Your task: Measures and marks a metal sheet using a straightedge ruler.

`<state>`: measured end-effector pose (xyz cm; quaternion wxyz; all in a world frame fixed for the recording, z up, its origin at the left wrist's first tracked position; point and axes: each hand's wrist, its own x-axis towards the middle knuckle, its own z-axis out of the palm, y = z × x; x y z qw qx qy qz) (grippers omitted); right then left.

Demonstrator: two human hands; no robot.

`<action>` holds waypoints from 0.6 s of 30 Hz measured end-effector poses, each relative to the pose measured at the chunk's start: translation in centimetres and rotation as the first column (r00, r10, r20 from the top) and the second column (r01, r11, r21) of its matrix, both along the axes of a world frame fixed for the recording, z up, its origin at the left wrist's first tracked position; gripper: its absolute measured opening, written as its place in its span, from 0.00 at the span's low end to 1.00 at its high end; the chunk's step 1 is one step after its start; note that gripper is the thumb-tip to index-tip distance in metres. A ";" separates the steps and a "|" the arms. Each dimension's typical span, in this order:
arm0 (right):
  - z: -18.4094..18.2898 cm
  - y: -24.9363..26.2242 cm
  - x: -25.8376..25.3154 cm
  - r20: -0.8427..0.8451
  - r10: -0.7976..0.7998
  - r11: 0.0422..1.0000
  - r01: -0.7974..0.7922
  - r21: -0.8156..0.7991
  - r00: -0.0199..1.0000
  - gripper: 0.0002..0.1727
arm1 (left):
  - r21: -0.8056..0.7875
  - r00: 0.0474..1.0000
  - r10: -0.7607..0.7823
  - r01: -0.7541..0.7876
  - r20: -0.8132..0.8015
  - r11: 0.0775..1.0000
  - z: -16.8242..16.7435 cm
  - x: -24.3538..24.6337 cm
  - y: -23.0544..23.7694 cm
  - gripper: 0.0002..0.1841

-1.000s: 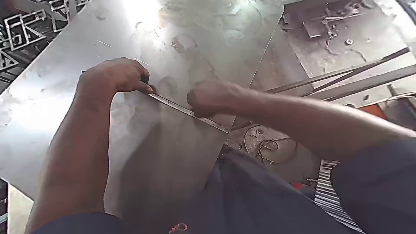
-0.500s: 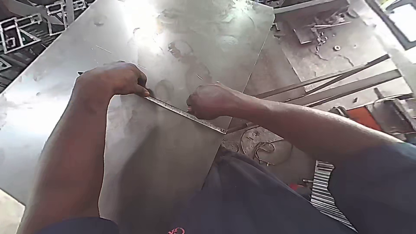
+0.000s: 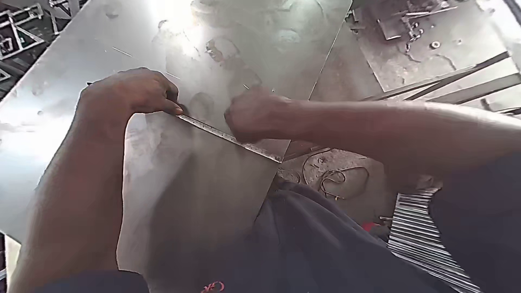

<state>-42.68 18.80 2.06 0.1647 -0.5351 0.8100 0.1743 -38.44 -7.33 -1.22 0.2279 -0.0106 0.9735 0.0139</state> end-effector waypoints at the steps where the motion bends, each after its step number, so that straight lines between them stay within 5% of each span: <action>1: 0.9 -0.5 -0.3 -0.060 -0.051 0.999 0.052 0.005 0.997 0.11 | 0.002 1.000 0.003 -0.003 -0.003 1.000 0.3 -0.1 -0.1 0.16; 5: 3.1 2.6 -4.3 0.001 -0.015 0.985 0.015 -0.169 1.000 0.17 | 0.016 0.997 -0.074 0.074 -0.025 0.997 0.4 0.0 -0.9 0.15; 10: 6.4 9.7 -9.6 0.115 -0.208 0.917 0.235 -0.321 0.971 0.21 | 0.183 0.975 -0.081 0.120 -0.208 0.976 2.7 -1.9 -1.6 0.13; 18: 5.8 16.0 -13.8 0.218 -0.291 0.881 0.350 -0.319 0.931 0.23 | 0.180 0.979 0.033 0.003 -0.200 0.984 3.7 -9.5 -1.3 0.14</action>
